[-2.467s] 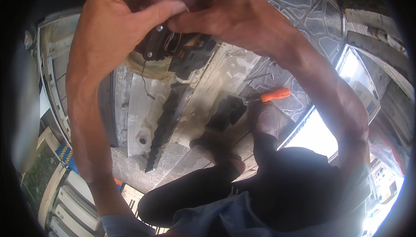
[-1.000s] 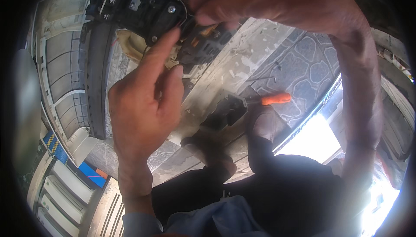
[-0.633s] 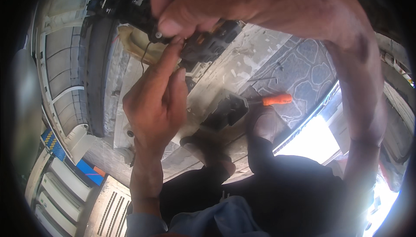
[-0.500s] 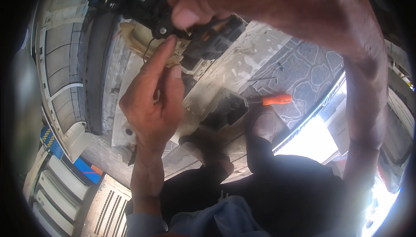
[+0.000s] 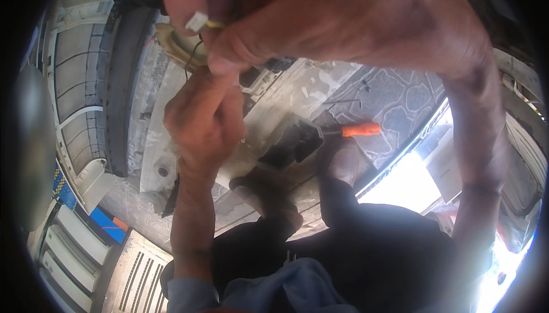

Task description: The person repairs an air conditioner by connecting wires, securing components with a screwdriver, and reattaching the front cover. The person uses a screwdriver to tighten screws and handles various internal parts and the appliance casing.

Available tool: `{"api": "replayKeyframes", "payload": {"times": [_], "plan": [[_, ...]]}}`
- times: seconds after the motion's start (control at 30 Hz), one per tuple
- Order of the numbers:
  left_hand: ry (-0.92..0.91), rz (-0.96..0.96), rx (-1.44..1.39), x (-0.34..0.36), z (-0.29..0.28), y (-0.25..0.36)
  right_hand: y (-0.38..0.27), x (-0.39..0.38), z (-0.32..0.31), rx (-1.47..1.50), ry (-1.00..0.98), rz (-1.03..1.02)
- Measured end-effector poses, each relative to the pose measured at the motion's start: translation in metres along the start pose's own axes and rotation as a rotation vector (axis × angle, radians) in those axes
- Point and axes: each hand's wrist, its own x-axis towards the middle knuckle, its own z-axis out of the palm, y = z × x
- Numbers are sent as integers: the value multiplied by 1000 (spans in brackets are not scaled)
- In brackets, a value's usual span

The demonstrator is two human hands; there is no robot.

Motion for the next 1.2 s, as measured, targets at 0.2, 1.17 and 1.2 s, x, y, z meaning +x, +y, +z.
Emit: {"api": "replayKeyframes", "payload": {"times": [0.2, 1.17, 1.2], "plan": [[75, -54, -117, 5, 4, 0, -1, 10, -16, -45, -24, -104], [-403, 82, 520, 43, -19, 30, -27, -33, -17, -828, 177, 107], [-416, 96, 500, 49, -16, 34, -35, -38, -19, -826, 215, 93]]}}
